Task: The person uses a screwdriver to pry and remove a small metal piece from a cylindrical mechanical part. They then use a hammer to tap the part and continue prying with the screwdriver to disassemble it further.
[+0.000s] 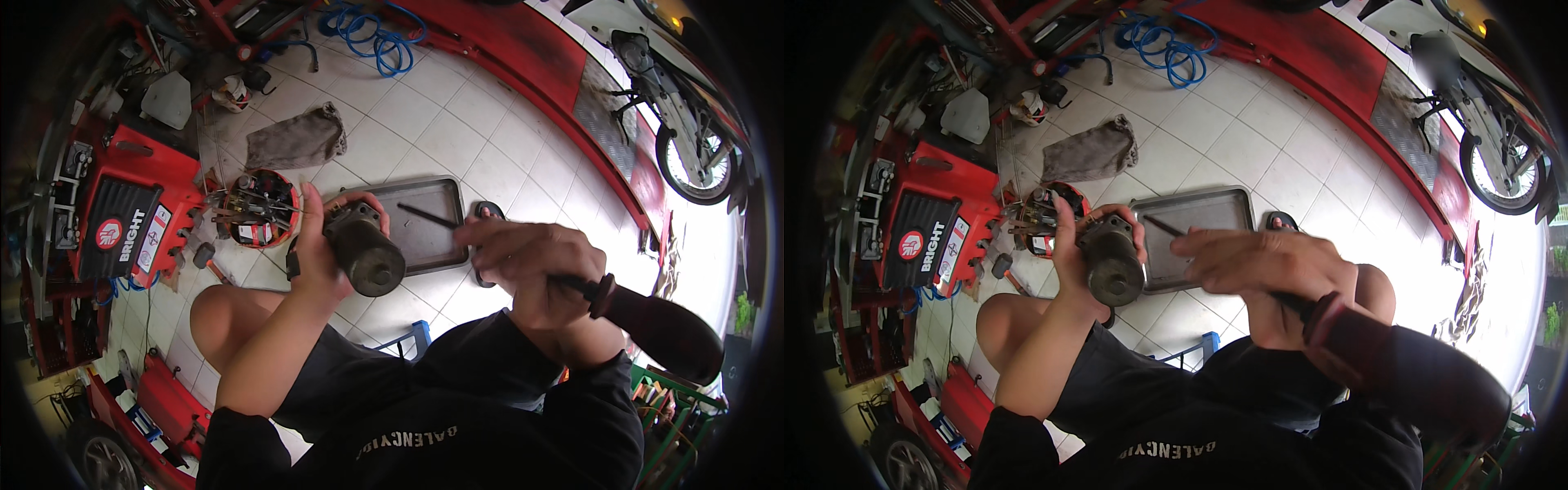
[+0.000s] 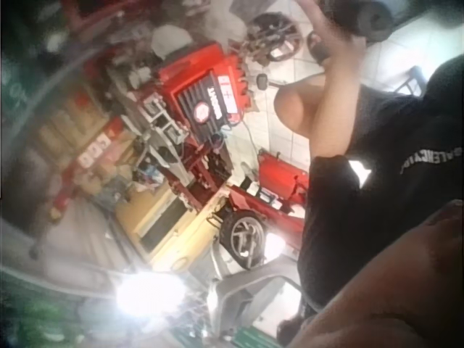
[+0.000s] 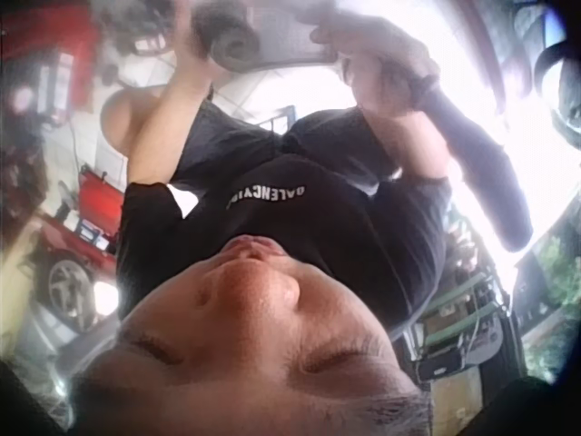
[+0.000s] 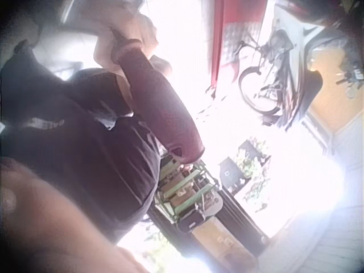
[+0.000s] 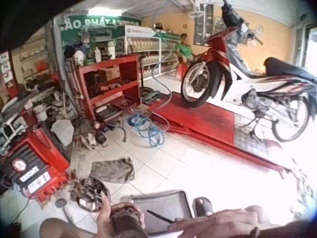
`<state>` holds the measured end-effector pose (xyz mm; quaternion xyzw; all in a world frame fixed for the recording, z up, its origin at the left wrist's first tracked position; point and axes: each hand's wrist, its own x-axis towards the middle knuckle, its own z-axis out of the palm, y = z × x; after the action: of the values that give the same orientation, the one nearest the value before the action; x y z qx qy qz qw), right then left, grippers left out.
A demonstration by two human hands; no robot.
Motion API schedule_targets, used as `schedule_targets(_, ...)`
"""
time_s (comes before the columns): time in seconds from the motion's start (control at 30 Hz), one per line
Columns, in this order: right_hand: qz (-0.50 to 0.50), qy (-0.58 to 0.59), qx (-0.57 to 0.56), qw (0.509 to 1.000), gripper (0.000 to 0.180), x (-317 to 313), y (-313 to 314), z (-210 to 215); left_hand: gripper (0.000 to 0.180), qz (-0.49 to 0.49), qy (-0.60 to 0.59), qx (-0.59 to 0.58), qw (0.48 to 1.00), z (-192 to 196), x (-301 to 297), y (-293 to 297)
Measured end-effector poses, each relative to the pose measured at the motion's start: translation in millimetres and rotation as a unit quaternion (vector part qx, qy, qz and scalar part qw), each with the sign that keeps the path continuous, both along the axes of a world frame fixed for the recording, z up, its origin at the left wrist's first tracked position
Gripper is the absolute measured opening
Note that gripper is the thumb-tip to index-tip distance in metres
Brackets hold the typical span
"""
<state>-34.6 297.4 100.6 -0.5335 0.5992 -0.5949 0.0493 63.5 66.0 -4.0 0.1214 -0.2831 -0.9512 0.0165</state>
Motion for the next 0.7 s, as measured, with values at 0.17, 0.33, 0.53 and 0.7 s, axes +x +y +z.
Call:
schedule_targets(0.17,-0.074,-0.007,-0.062,0.995,0.009,-25.5,-1.4,-27.6,0.085,0.017,0.01,0.022,1.0,0.6,-0.1,-13.2)
schedule_targets(0.33,-0.105,-0.301,-0.051,0.946,0.026,-63.3,-8.2,-59.8,0.082,0.051,-0.001,0.033,0.998,8.3,2.7,-21.4)
schedule_targets(0.53,-0.252,-0.546,0.155,0.784,0.022,-84.3,-36.5,-177.8,0.074,0.066,-0.006,0.052,0.996,11.1,8.0,-37.0)
schedule_targets(0.7,-0.287,-0.286,0.51,0.759,0.037,-59.4,-35.4,-343.6,0.064,0.082,-0.027,0.161,0.983,14.2,5.3,-47.3)
